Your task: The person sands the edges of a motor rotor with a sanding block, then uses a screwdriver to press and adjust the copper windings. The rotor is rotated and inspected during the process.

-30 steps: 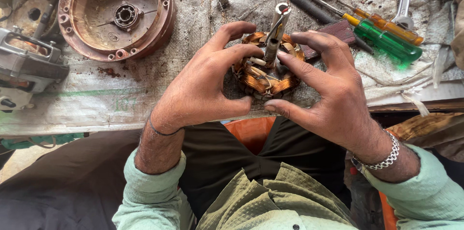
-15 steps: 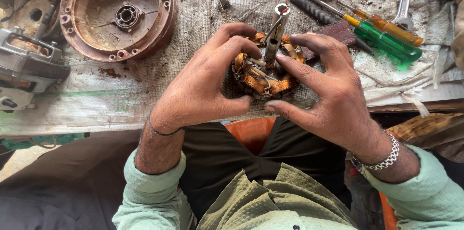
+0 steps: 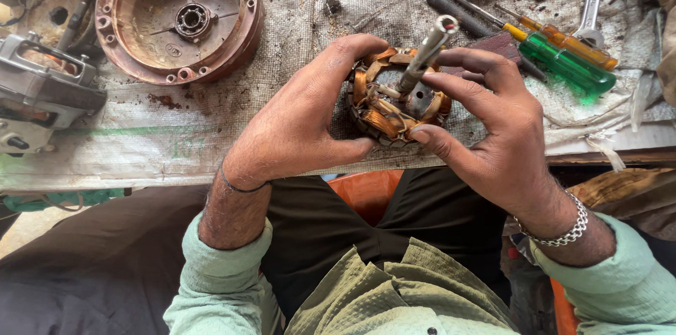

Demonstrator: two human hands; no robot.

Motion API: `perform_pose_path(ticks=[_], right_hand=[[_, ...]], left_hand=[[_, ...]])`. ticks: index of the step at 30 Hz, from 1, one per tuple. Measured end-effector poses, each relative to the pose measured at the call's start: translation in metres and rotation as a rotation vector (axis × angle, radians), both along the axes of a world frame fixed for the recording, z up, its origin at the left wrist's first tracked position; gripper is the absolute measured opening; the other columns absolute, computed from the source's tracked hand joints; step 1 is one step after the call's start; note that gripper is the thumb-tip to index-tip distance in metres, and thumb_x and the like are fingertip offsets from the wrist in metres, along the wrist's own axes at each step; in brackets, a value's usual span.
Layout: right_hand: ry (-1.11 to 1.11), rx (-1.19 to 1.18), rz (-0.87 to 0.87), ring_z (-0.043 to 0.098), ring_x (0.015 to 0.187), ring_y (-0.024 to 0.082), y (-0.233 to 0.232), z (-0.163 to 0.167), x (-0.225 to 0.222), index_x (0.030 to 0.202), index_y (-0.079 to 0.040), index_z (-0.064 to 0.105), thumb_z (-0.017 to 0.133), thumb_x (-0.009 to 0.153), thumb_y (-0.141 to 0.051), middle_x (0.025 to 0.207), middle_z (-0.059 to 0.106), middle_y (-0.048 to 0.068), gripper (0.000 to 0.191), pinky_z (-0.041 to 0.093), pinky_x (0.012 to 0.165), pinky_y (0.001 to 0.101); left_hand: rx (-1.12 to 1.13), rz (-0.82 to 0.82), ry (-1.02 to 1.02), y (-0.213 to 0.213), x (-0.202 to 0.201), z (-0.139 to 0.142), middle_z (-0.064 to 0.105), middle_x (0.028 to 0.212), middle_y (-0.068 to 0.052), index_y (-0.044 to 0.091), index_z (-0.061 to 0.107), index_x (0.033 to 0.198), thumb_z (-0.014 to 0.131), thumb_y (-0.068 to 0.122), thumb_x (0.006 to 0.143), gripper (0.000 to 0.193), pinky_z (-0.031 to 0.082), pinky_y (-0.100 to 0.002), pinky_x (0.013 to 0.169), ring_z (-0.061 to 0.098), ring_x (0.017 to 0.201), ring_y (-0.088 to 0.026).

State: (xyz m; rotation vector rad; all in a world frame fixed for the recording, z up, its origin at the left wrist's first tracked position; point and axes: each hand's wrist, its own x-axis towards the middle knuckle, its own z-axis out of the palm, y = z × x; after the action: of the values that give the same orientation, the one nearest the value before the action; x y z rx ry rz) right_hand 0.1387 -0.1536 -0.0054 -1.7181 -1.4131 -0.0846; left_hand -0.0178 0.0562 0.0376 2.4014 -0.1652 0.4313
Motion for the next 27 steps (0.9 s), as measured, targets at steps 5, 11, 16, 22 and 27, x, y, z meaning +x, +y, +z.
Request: perform_pose_path(ticks=[5, 11, 16, 22, 27], right_hand=[[0.010, 0.006, -0.016, 0.062, 0.132, 0.032, -0.0005, -0.0053, 0.0019, 0.131, -0.005, 0.068, 0.084, 0.092, -0.023, 0.139, 0.061, 0.017, 0.046, 0.053, 0.109, 0.0418], [0.104, 0.043, 0.067, 0.062, 0.129, 0.027, 0.0003, -0.0052, 0.0061, 0.128, -0.007, 0.068, 0.078, 0.099, -0.016, 0.137, 0.061, 0.014, 0.033, 0.054, 0.109, 0.0388], [-0.027, 0.019, 0.055, 0.055, 0.132, 0.030, 0.0033, -0.0006, 0.0038, 0.127, -0.004, 0.069, 0.079, 0.094, -0.017, 0.136, 0.059, 0.013, 0.036, 0.048, 0.111, 0.0421], [-0.006, 0.027, 0.066, 0.053, 0.134, 0.028, 0.0026, 0.0022, 0.0027, 0.132, -0.004, 0.068, 0.075, 0.099, -0.016, 0.134, 0.057, 0.012, 0.036, 0.047, 0.115, 0.0416], [0.234, 0.162, 0.120, 0.055, 0.129, 0.025, -0.0004, -0.0006, 0.0033, 0.124, -0.003, 0.062, 0.069, 0.100, -0.020, 0.129, 0.056, 0.012, 0.031, 0.048, 0.116, 0.0391]], left_hand=[[-0.024, -0.011, -0.046, 0.0010, 0.0014, -0.0016, 0.058, 0.144, -0.017, 0.004, 0.039, 0.154, 0.089, 0.010, 0.078, 0.092, 0.051, -0.040, 0.123, 0.061, 0.142, -0.032], [0.114, 0.011, -0.120, -0.0028, 0.0041, 0.0003, 0.059, 0.141, -0.015, 0.010, 0.038, 0.152, 0.101, 0.023, 0.069, 0.105, 0.054, -0.041, 0.117, 0.063, 0.136, -0.032], [0.138, 0.016, -0.142, -0.0061, 0.0047, 0.0032, 0.059, 0.135, -0.015, 0.011, 0.038, 0.149, 0.103, 0.029, 0.061, 0.111, 0.054, -0.045, 0.107, 0.063, 0.126, -0.036], [0.146, 0.023, -0.130, -0.0052, 0.0036, 0.0034, 0.058, 0.142, -0.014, 0.012, 0.038, 0.154, 0.103, 0.027, 0.064, 0.111, 0.054, -0.044, 0.112, 0.062, 0.133, -0.036], [0.133, 0.024, -0.114, -0.0055, 0.0045, 0.0023, 0.057, 0.142, -0.013, 0.010, 0.039, 0.153, 0.102, 0.027, 0.064, 0.110, 0.054, -0.044, 0.114, 0.062, 0.132, -0.035]])
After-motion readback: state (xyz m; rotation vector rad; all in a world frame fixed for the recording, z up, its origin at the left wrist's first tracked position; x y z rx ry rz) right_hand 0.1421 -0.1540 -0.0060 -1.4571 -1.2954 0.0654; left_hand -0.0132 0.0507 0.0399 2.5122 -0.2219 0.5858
